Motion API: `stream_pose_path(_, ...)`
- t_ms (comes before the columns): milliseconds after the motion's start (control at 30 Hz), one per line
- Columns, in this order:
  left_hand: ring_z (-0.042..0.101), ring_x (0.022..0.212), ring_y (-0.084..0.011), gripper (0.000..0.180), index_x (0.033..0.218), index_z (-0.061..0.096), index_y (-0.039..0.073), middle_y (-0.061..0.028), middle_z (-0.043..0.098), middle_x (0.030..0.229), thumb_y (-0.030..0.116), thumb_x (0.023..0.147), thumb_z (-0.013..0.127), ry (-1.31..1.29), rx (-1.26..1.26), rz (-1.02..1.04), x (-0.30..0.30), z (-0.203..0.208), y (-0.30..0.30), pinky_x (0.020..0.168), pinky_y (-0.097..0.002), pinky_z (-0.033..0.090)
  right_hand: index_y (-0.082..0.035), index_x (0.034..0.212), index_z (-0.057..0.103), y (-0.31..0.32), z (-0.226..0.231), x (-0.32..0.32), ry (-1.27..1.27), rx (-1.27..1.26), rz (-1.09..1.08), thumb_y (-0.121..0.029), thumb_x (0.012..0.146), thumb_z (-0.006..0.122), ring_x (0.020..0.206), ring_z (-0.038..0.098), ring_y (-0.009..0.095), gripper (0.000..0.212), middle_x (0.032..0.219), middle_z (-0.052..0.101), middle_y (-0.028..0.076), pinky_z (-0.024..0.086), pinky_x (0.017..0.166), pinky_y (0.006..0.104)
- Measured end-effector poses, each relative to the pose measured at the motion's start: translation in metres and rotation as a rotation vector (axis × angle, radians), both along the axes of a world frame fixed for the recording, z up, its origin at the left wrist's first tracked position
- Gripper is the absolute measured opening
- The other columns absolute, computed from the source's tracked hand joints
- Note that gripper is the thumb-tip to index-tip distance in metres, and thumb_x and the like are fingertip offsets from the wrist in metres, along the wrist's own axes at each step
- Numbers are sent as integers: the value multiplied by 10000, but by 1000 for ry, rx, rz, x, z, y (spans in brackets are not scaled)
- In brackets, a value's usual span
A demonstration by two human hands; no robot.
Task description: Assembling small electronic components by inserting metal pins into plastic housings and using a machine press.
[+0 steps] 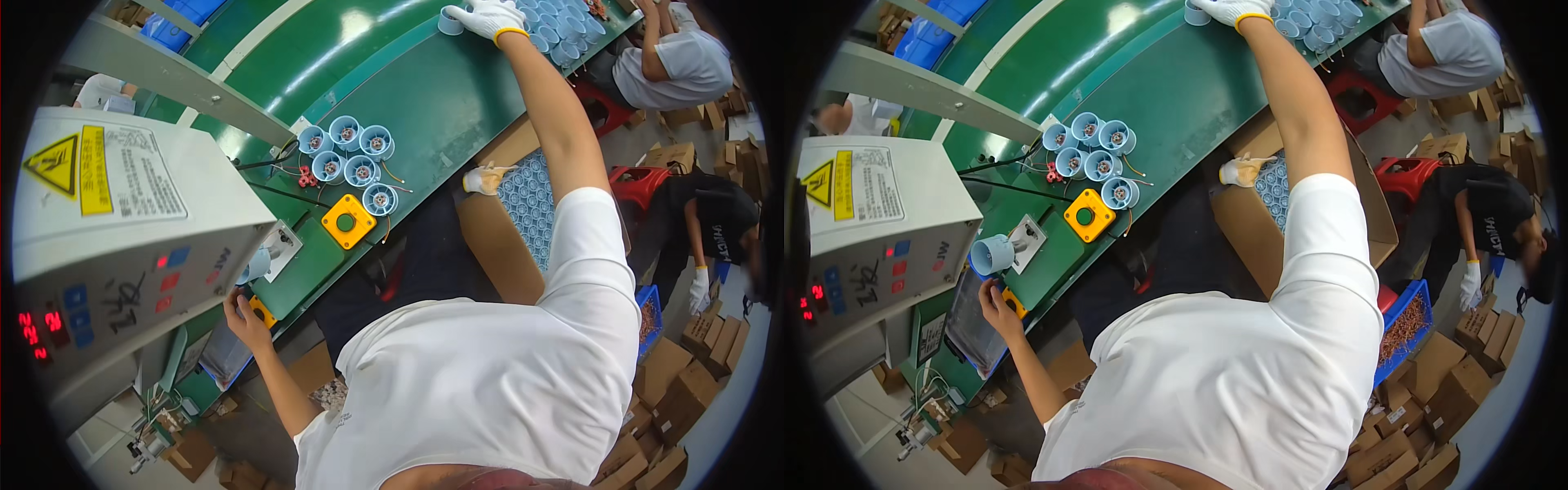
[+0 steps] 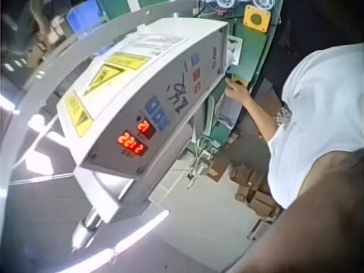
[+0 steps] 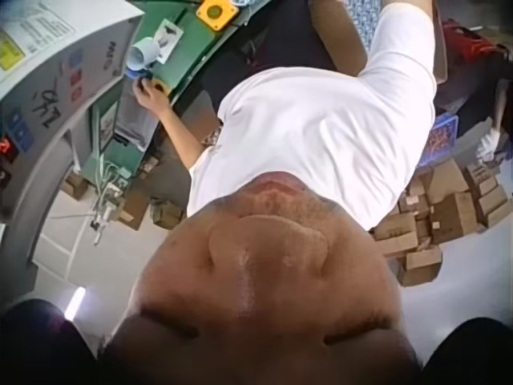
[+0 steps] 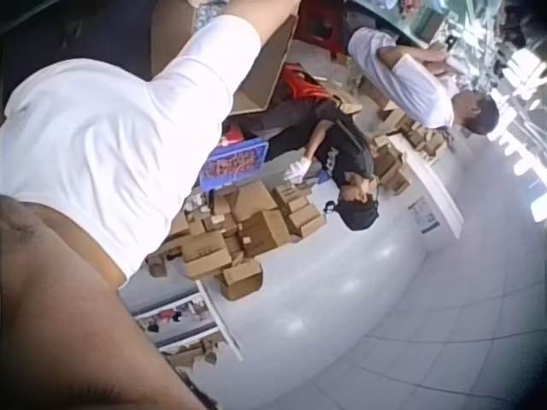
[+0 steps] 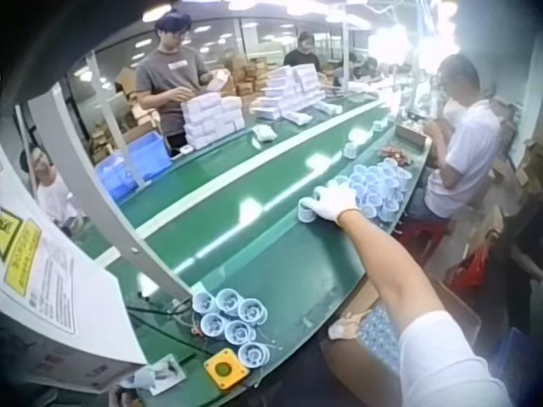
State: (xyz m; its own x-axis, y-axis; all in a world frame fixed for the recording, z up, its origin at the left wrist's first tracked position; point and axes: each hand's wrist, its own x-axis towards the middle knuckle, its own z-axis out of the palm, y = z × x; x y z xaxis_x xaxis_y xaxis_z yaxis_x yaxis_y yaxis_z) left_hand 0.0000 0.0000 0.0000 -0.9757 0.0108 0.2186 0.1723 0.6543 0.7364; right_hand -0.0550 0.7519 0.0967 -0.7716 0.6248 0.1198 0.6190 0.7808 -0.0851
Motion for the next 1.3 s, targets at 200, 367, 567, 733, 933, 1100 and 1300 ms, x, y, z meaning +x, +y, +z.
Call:
stream_pose_path(200,679,1119,-197,306,1309,703,-29,-97,742,1187,205,1171,560,-71,-23,5,-6,-2,6,1022,-349,508,-139,1038,826,-5,-31,-13,197,-4,326,-516,914,676,1180,661,465,424,1257,712,195,553,1028,537)
stream_pose_path(367,679,1103,-187,281,1285,707,-28,-90,745,1167,181,1168,560,-43,3,7,-1,2,5,999,-337,510,-119,1137,788,-72,-68,3,248,-104,736,-349,917,749,1427,526,445,321,1536,647,124,424,1252,515)
stream_pose_path(567,677,1071,-174,291,1293,705,-35,-84,748,1148,193,1169,571,-8,-32,-48,-11,-3,3,977,-320,506,-110,1379,717,-133,-67,26,463,-373,1253,-300,876,805,1411,591,407,545,1490,668,168,508,1199,508)
stream_pose_path(733,700,1031,-211,286,1246,718,-47,-118,767,1106,199,1143,614,-24,11,-27,-8,-5,-3,966,-352,535,-100,1461,671,-145,-75,11,402,-529,1005,-421,930,783,1406,601,387,631,1547,615,183,521,1173,463)
stream_pose_path(933,712,1021,-217,277,1251,726,-45,-120,775,1113,188,1138,624,17,-17,-8,-10,-9,0,949,-359,543,-148,1425,708,-151,-59,29,249,-497,769,-371,953,747,1390,595,400,524,1516,606,157,507,1188,455)
stream_pose_path(1100,712,1041,-188,260,1254,718,-31,-103,772,1105,173,1155,591,-23,-25,-14,-8,-1,7,963,-340,539,-175,1495,661,-156,-53,28,180,-595,757,-263,919,752,1355,641,378,589,1493,611,202,523,1181,431)
stream_pose_path(1300,715,1028,-177,250,1245,725,-27,-97,772,1094,170,1153,602,3,-21,-22,-7,-6,-2,945,-331,540,-77,1482,657,-165,-52,46,198,-641,840,-423,959,732,1316,644,382,632,1381,687,208,515,1155,459)
